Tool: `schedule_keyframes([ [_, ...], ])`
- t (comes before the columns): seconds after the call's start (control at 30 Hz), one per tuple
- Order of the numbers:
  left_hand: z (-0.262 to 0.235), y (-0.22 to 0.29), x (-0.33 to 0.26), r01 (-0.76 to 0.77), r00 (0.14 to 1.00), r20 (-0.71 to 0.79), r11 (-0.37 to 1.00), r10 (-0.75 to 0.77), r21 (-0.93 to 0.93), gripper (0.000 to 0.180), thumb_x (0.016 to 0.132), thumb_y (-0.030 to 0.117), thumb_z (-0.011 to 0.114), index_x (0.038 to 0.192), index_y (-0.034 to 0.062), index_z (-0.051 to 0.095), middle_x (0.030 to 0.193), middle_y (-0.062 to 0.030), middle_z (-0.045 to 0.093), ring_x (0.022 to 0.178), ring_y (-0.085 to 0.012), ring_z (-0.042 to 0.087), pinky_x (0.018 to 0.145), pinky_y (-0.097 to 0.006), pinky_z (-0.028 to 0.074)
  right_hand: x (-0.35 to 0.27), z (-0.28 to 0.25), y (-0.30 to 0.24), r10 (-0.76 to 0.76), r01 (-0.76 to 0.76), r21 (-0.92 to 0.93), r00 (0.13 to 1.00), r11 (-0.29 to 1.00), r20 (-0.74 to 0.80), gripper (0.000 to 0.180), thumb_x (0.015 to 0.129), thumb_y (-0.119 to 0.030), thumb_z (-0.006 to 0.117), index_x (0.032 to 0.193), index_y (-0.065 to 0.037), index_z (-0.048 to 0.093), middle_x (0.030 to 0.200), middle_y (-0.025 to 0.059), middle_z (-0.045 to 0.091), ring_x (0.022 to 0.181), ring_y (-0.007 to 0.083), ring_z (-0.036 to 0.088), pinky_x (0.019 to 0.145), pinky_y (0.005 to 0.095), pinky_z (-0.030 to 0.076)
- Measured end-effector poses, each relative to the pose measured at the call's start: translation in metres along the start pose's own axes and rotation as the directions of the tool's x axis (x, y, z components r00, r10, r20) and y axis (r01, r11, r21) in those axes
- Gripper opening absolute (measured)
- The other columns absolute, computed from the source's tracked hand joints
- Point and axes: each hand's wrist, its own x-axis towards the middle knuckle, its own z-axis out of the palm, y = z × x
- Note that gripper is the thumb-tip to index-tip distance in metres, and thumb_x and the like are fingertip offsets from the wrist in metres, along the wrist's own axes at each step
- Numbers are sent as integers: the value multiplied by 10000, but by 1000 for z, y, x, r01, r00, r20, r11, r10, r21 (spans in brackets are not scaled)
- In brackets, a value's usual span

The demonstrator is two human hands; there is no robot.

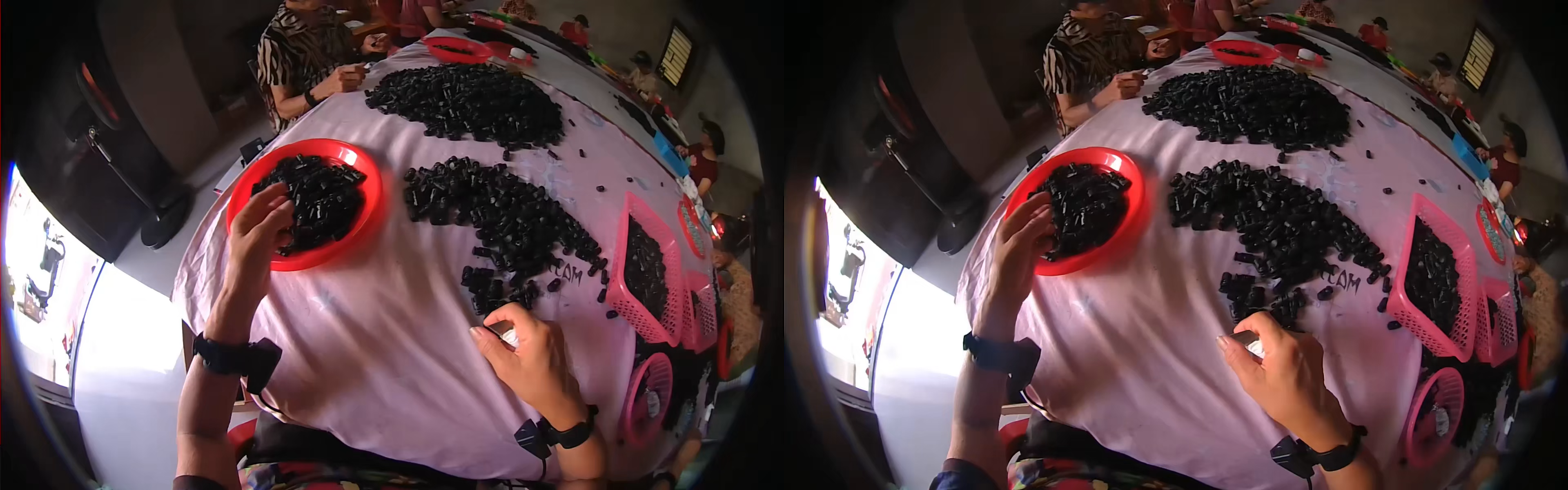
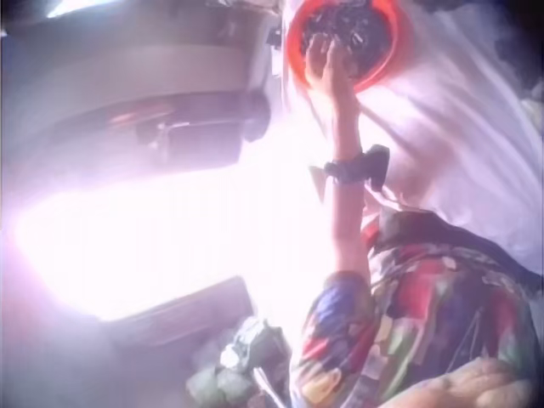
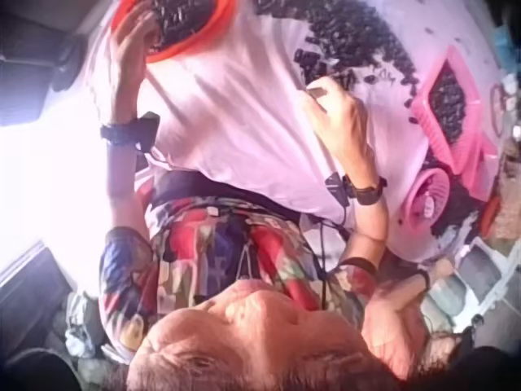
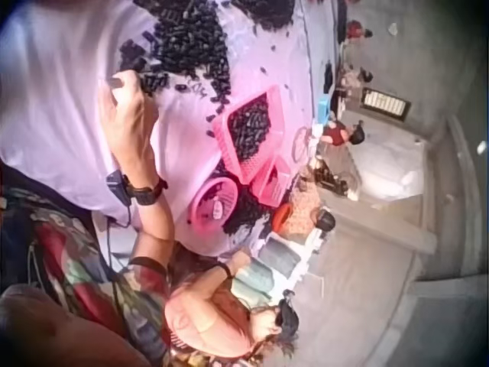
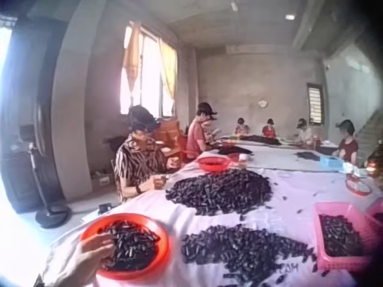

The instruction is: Assembling small black plastic components by hand at a production table.

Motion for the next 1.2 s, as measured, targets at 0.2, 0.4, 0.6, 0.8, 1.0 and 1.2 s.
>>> schedule_keyframes([
  [0.2,68,-2,-25,-371,917,198,921,345,115,370,875,46,634,1236,32,554,1127,-68,575,934,-121,569,779,-258,469,3,-10,19,74,-75,-272,997,959,-14,225,823,-220,711,897,-44,592,670,126,668,585,309,659,524,391,499],
  [0.4,150,-15,-44,-739,594,722,595,355,316,398,799,82,698,1184,50,605,1112,-163,574,1014,-324,558,888,-404,470,8,-11,29,124,-118,-258,992,959,9,206,840,-210,677,929,-44,594,694,157,662,625,350,651,566,422,497],
  [0.6,175,-47,-48,-789,524,796,526,303,319,408,791,69,647,1193,72,579,1103,-145,555,970,-331,561,866,-389,486,8,-21,35,141,-140,-260,990,955,-14,200,853,-214,645,954,-49,595,708,173,656,652,365,650,591,433,496],
  [0.8,169,-41,-46,-635,642,752,655,153,409,335,800,49,629,1126,112,579,984,-132,558,863,-332,617,737,-401,518,8,-15,30,133,-100,-212,980,972,146,209,840,-207,639,966,-49,588,713,196,654,653,373,650,577,461,496],
  [1.0,166,-40,-42,-642,605,784,669,141,375,331,827,45,606,1148,115,567,989,-130,573,912,-330,619,769,-394,519,7,-15,29,135,-97,-245,980,965,145,213,824,-191,661,969,-54,585,725,183,663,649,360,655,573,442,505],
  [1.2,167,-37,-45,-578,621,767,757,164,305,296,862,62,601,1157,68,578,1011,-144,593,904,-327,632,776,-389,522,4,-10,27,71,-62,-114,994,992,79,205,822,-165,664,975,-46,598,761,180,669,663,356,661,577,423,515],
])
